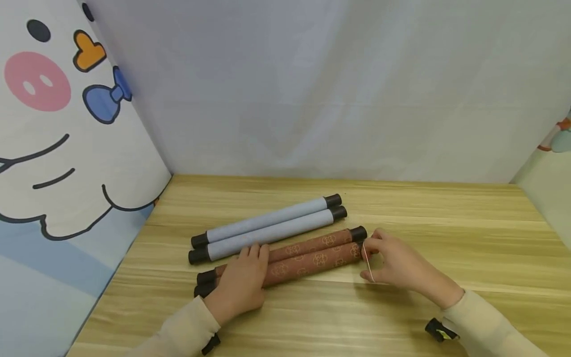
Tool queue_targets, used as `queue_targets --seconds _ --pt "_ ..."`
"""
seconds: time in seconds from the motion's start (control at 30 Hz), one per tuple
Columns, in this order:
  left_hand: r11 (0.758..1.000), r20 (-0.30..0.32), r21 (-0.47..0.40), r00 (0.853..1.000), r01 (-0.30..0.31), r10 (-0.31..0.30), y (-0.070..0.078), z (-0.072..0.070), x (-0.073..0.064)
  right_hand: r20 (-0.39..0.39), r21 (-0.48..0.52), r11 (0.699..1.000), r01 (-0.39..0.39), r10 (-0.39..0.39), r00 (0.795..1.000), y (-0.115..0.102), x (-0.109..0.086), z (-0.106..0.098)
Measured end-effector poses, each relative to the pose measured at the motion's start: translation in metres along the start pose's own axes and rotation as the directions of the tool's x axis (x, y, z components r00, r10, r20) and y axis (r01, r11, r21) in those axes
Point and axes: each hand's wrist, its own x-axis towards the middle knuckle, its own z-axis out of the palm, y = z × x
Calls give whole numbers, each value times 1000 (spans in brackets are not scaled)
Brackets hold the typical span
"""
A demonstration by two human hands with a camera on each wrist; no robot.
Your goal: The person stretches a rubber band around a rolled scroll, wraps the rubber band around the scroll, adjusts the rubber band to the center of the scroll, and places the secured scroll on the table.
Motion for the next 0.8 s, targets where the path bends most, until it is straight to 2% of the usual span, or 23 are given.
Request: queue_targets --seconds 0.17,0.27,0.37,0.47,0.63,0.8 --pt "998 -99 57 995 37 -31 -3 -1 -3 -56 73 997 -39 43 997 8 0 -2" --pt "996 -162 87 987 27 -13 -5 -3 -6 -58 195 979 -65 78 995 11 0 -4" --pt "997 -201 79 980 11 5 -5 -4 -9 -48 342 937 -75 97 994 13 1 -4" --pt "998 -231 57 973 8 5 -4 -4 -12 -31 486 870 -83 112 993 13 2 -4" --pt "999 -257 28 966 -28 34 -2 -5 -14 -1 592 798 -117 146 989 8 4 -2" --pt "994 -245 74 965 -82 97 -4 -7 -13 11 668 735 -118 149 989 3 4 -1"
